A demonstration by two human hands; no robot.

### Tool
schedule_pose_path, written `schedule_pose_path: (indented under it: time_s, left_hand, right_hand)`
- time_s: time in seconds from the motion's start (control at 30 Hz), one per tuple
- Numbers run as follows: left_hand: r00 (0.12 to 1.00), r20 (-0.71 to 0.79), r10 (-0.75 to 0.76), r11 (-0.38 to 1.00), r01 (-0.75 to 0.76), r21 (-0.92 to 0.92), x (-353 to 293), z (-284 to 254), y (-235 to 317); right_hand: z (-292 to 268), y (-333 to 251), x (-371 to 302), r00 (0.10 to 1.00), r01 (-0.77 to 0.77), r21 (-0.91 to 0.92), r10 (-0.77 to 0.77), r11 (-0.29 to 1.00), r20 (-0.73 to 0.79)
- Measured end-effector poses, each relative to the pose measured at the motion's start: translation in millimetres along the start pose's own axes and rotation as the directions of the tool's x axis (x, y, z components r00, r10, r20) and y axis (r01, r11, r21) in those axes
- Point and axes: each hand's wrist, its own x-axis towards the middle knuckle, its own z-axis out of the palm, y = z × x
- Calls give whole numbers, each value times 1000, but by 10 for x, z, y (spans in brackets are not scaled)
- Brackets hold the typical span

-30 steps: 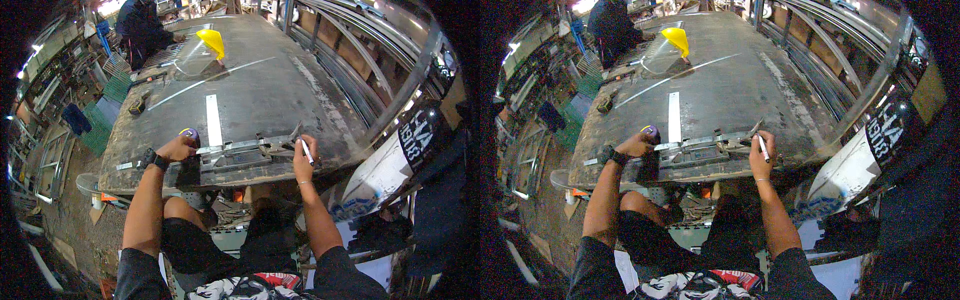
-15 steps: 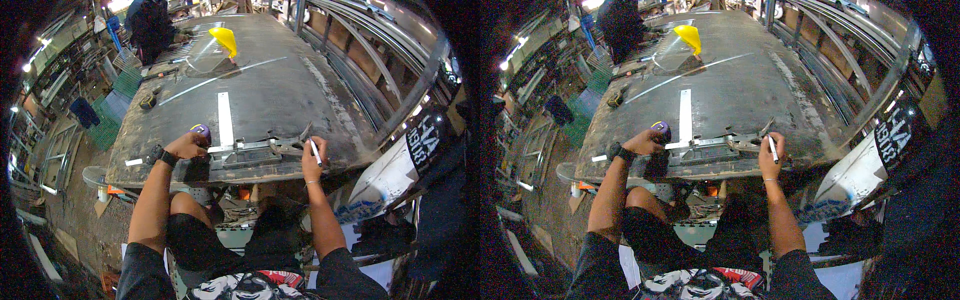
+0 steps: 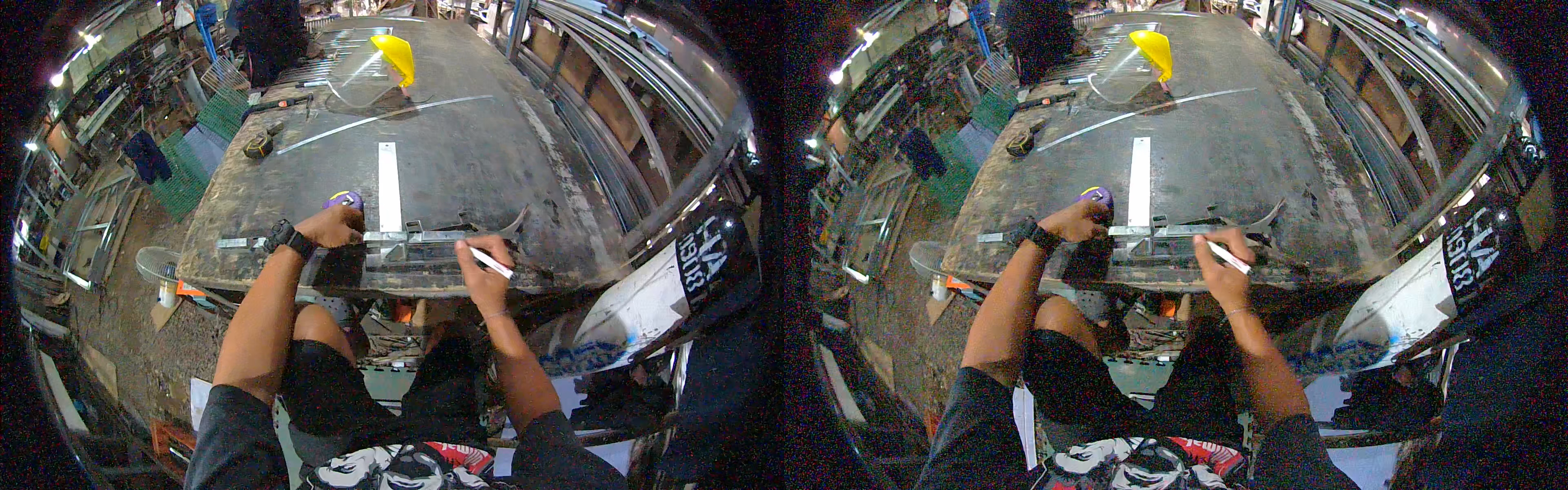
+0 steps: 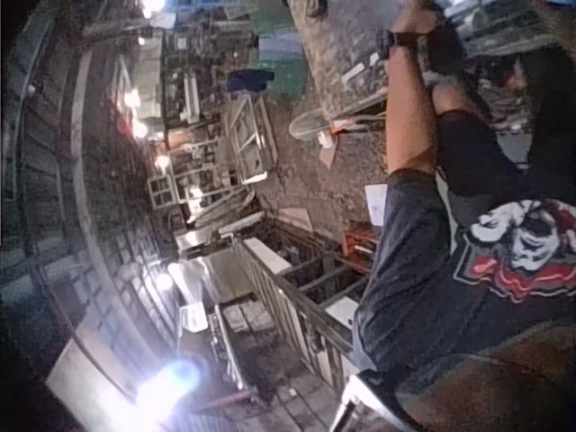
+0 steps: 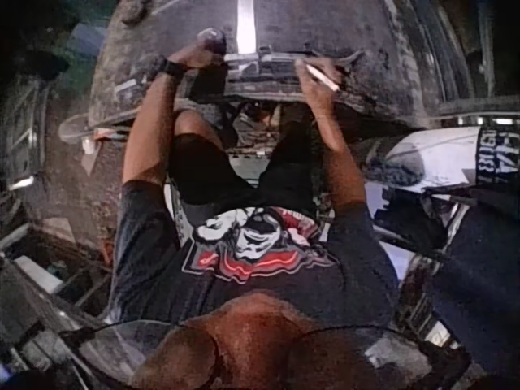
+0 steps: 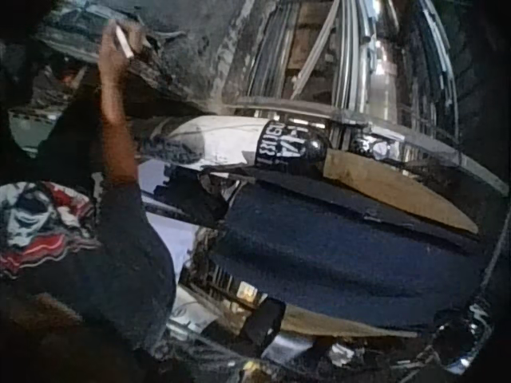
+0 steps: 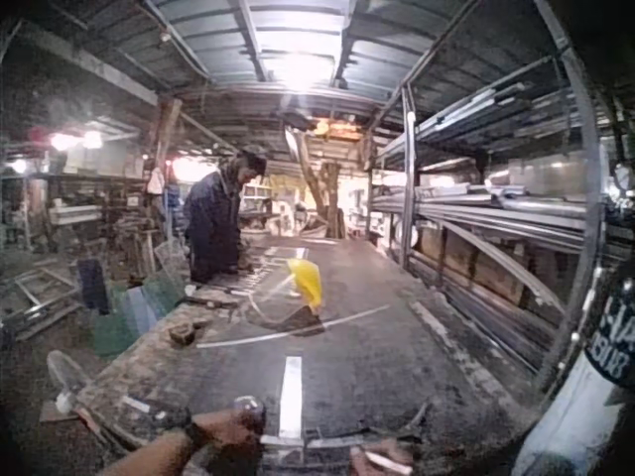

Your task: The person measures and marks metal bars on a workbench using a tape measure and a marker. They align the tape measure along the bars, make marks at specific intervals, and reposition the tools to continue marking along the length of the metal pieces.

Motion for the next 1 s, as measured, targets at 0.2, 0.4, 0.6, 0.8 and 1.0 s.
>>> schedule_pose_path:
  time_s: [0.2, 0.4, 0.6, 0.8, 1.0]
  left_hand:
    - [993, -90, 79, 994, -86, -68, -56, 49, -15]
    - [991, -98, 92, 995, -96, -37, -63, 63, -13]
    - [996, -82, 41, 996, -47, -73, -84, 60, 38]
    - [997, -53, 61, 997, -63, -43, -88, 30, 89]
    - [995, -64, 74, 997, -75, -10, -96, 26, 95]
  right_hand:
    - [258, 62, 98, 998, 50, -12, -49, 999, 24]
    - [257, 119, 173, 988, 104, -77, -94, 992, 123]
    - [263, 105, 186, 987, 54, -77, -41, 996, 158]
    - [262, 97, 197, 984, 28, -101, -9, 995, 179]
    - [265, 88, 203, 982, 32, -125, -8, 992, 186]
